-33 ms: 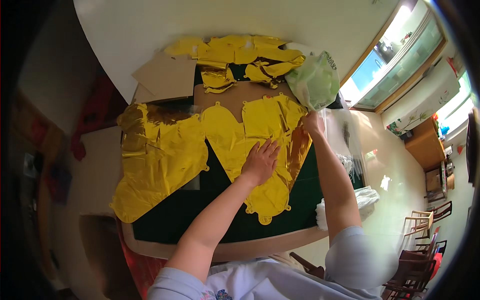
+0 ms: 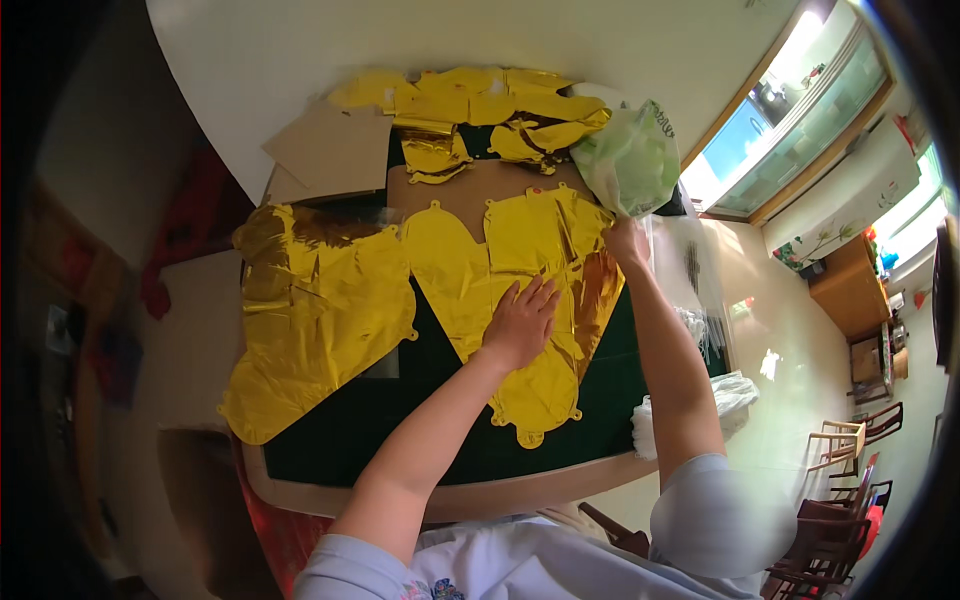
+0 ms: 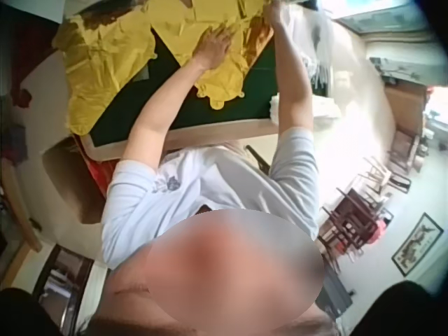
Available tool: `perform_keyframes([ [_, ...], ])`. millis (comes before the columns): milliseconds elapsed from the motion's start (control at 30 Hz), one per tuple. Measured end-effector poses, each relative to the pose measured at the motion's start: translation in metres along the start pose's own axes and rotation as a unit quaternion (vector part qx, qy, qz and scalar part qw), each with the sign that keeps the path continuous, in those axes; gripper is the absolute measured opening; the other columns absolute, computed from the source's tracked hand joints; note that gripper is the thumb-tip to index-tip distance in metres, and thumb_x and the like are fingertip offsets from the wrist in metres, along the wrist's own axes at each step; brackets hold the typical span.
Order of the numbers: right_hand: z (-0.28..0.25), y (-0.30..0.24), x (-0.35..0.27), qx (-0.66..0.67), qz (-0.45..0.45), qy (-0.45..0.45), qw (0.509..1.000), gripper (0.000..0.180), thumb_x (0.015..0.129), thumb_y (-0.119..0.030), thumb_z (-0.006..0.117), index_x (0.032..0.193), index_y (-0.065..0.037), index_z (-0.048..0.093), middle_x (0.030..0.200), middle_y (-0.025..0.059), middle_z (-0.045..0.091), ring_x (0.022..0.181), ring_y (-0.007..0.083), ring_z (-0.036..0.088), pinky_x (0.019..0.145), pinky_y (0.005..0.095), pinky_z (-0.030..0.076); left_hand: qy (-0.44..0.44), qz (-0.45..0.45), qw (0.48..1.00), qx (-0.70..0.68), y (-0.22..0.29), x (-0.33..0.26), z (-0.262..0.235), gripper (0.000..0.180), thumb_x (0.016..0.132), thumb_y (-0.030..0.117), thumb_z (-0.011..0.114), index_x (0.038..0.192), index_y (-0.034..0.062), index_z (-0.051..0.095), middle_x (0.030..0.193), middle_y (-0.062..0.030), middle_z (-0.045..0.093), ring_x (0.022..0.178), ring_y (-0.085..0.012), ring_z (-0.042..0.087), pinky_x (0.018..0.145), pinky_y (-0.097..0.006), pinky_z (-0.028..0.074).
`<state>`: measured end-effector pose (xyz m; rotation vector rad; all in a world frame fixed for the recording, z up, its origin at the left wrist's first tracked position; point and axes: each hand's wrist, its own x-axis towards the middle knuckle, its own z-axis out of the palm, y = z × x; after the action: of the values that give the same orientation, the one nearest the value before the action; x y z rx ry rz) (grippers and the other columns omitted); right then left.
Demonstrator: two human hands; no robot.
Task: The person folds yellow tissue paper by hand, then places each folded piece into a clear plastic bag with a cardboard backing.
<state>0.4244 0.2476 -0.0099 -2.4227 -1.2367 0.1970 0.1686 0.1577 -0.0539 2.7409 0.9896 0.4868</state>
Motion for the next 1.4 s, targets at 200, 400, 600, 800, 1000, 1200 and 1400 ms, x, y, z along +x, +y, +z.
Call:
perform_keyframes([
  [200,-0.045,-0.088,-0.040,0.536,-0.139,-0.214,0.805,0.031,0.087,-0.028,0.063,0.108,-0.006,0.066,0.100,0.0171,0.067,0.095,0.0196,0.066,0.081,0.0311,0.050,0.001,-0.016,1.000,0.002,-0.007,-0.003,-0.005,0.048,0.098,0.027,0.040,0.142,0.0089,0.040,0.150,-0.0091,0.036,0.140,-0.0253,0.030,0.114,-0.045,0.023],
  [400,0.028,-0.002,-0.057,0.064,-0.268,0.046,0.960,0.032,0.087,-0.005,0.050,0.116,-0.003,0.063,0.118,0.0147,0.064,0.108,0.0346,0.060,0.098,0.0399,0.043,-0.001,0.000,1.000,0.011,0.002,0.003,-0.004,0.047,0.099,0.028,0.039,0.142,0.0092,0.040,0.150,-0.0089,0.035,0.141,-0.0247,0.029,0.115,-0.045,0.021],
  [600,0.035,0.002,-0.077,0.114,-0.349,0.073,0.927,0.037,0.082,0.000,0.051,0.117,-0.005,0.063,0.115,0.0144,0.065,0.111,0.0335,0.058,0.101,0.0411,0.042,-0.028,-0.016,0.999,0.017,0.001,0.002,-0.007,0.047,0.100,0.029,0.035,0.144,0.0109,0.038,0.152,-0.0070,0.033,0.142,-0.0233,0.026,0.117,-0.043,0.017],
  [800,0.023,-0.026,-0.076,0.231,-0.218,-0.050,0.947,0.030,0.082,-0.002,0.055,0.110,-0.006,0.066,0.111,0.0107,0.067,0.108,0.0317,0.059,0.100,0.0401,0.042,-0.034,-0.017,0.999,0.011,0.002,0.003,-0.008,0.048,0.100,0.028,0.036,0.144,0.0109,0.037,0.152,-0.0078,0.032,0.142,-0.0238,0.025,0.117,-0.043,0.017],
  [1000,0.029,-0.028,-0.074,0.079,-0.379,0.029,0.921,0.021,0.081,-0.006,0.057,0.100,-0.008,0.067,0.106,0.0072,0.066,0.102,0.0296,0.060,0.094,0.0372,0.045,-0.034,-0.016,0.999,0.011,0.003,0.004,-0.008,0.048,0.100,0.028,0.035,0.145,0.0108,0.036,0.152,-0.0078,0.032,0.142,-0.0236,0.025,0.117,-0.043,0.017],
  [1200,0.037,-0.033,-0.076,0.059,-0.427,0.045,0.901,0.030,0.082,-0.005,0.057,0.112,-0.008,0.063,0.118,0.0101,0.061,0.112,0.0310,0.056,0.098,0.0371,0.043,-0.021,-0.016,1.000,-0.001,0.003,0.002,-0.008,0.048,0.099,0.028,0.036,0.144,0.0100,0.036,0.152,-0.0079,0.032,0.142,-0.0238,0.025,0.117,-0.043,0.017],
  [1400,0.036,-0.009,-0.069,0.077,-0.327,0.101,0.936,0.028,0.088,-0.014,0.059,0.115,-0.008,0.065,0.126,0.0155,0.058,0.117,0.0342,0.052,0.100,0.0410,0.042,-0.017,-0.013,1.000,-0.003,0.001,0.003,-0.007,0.047,0.099,0.027,0.038,0.142,0.0097,0.039,0.151,-0.0086,0.034,0.142,-0.0247,0.027,0.116,-0.044,0.018],
])
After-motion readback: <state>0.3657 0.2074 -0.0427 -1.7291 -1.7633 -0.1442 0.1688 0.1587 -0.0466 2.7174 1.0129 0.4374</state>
